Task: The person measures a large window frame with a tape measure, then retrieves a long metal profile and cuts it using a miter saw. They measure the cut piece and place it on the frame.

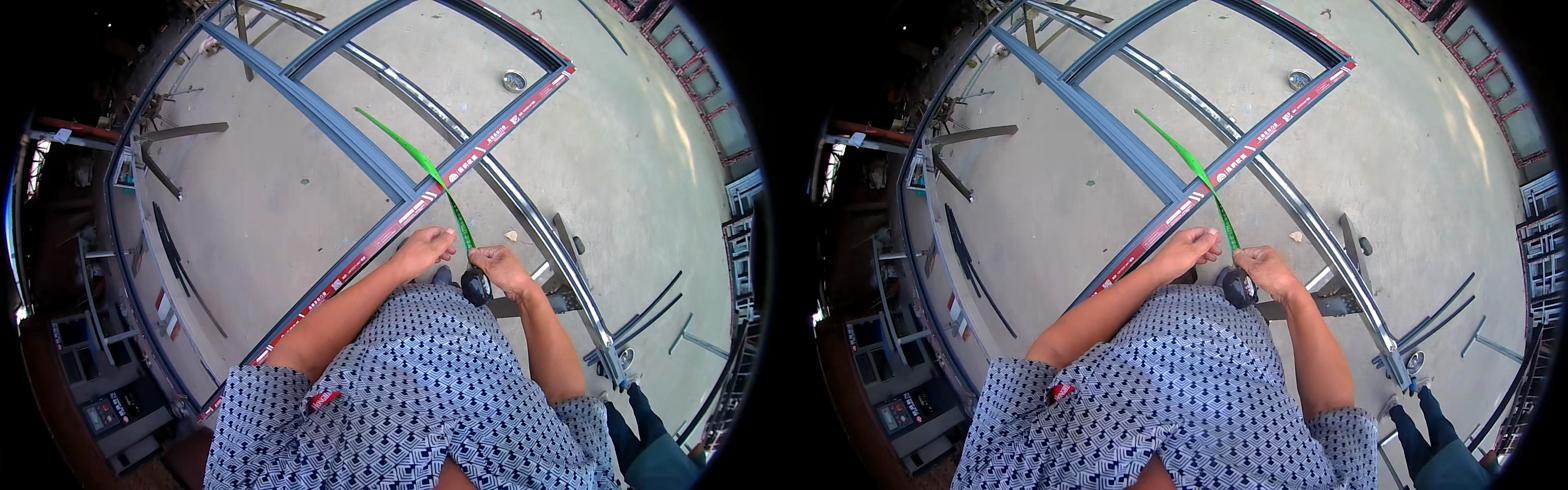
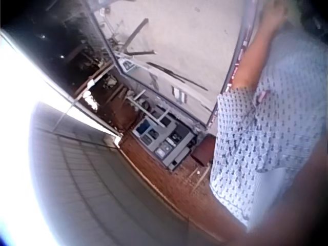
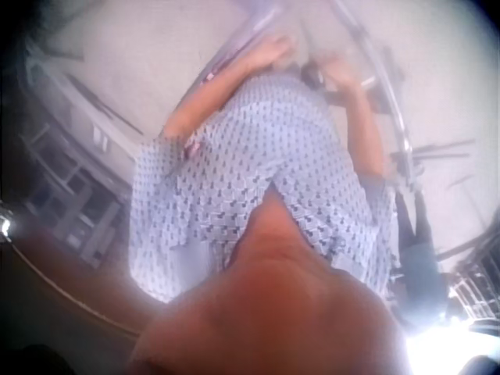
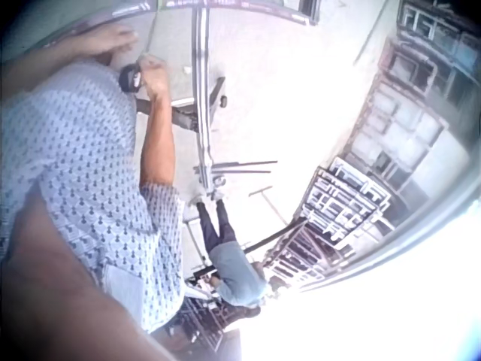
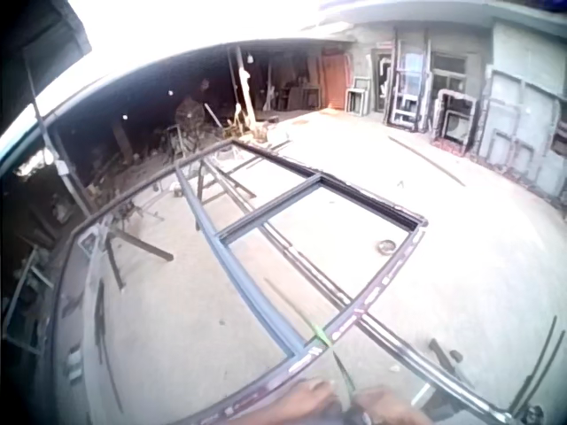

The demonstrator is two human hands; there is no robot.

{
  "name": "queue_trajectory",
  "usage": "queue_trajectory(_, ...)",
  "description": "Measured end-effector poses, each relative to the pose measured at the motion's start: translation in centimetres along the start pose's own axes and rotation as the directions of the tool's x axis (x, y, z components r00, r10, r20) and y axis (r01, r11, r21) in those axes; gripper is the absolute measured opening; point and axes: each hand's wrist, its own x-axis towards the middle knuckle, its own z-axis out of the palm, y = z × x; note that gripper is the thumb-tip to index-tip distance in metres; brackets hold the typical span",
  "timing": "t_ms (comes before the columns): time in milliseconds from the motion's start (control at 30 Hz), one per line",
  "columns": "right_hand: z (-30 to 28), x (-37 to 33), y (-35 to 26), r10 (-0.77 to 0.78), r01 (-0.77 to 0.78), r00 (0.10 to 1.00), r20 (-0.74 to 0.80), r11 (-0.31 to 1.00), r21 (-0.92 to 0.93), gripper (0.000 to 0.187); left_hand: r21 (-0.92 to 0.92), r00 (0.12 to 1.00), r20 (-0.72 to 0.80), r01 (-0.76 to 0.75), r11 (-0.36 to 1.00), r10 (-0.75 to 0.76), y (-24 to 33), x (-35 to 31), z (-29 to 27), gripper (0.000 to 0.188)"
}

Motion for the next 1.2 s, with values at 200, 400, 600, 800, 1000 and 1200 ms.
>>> queue_trajectory(200, 0.9, 1.1, 0.7, 0.015, -0.017, 1.0, 0.021, 0.993, 0.114, 0.033, -0.159, 0.998, -0.015, 0.06, 0.985, -0.063, 1.1, 0.4, -0.1, 0.051)
queue_trajectory(400, 1.6, 1.2, 0.5, 0.056, -0.066, 0.996, 0.064, 0.981, 0.181, 0.033, -0.32, 0.997, -0.017, 0.069, 0.945, -0.079, 0.4, 0.9, -0.4, 0.04)
queue_trajectory(600, 1.3, 1.2, 0.7, 0.011, -0.023, 0.996, 0.091, 0.991, 0.129, 0.034, -0.367, 0.992, 0.066, 0.122, 0.922, -0.105, 0.2, 0.8, 0.1, 0.026)
queue_trajectory(800, 1.1, 0.3, -0.5, -0.027, 0.023, 0.995, 0.096, 0.999, 0.05, 0.034, -0.377, 0.992, 0.092, 0.11, 0.92, -0.081, 0.3, 0.5, 0.4, 0.025)
queue_trajectory(1000, 1.3, 0.3, -0.6, -0.087, 0.083, 0.99, 0.109, 0.996, 0.045, 0.037, -0.32, 0.999, 0.04, 0.02, 0.947, -0.008, 1.0, 0.0, 0.6, 0.026)
queue_trajectory(1200, 1.2, 0.2, -0.7, -0.115, 0.113, 0.985, 0.125, 0.993, 0.026, 0.038, -0.26, 1.0, -0.019, -0.027, 0.965, 0.023, 1.4, -0.5, 0.9, 0.025)
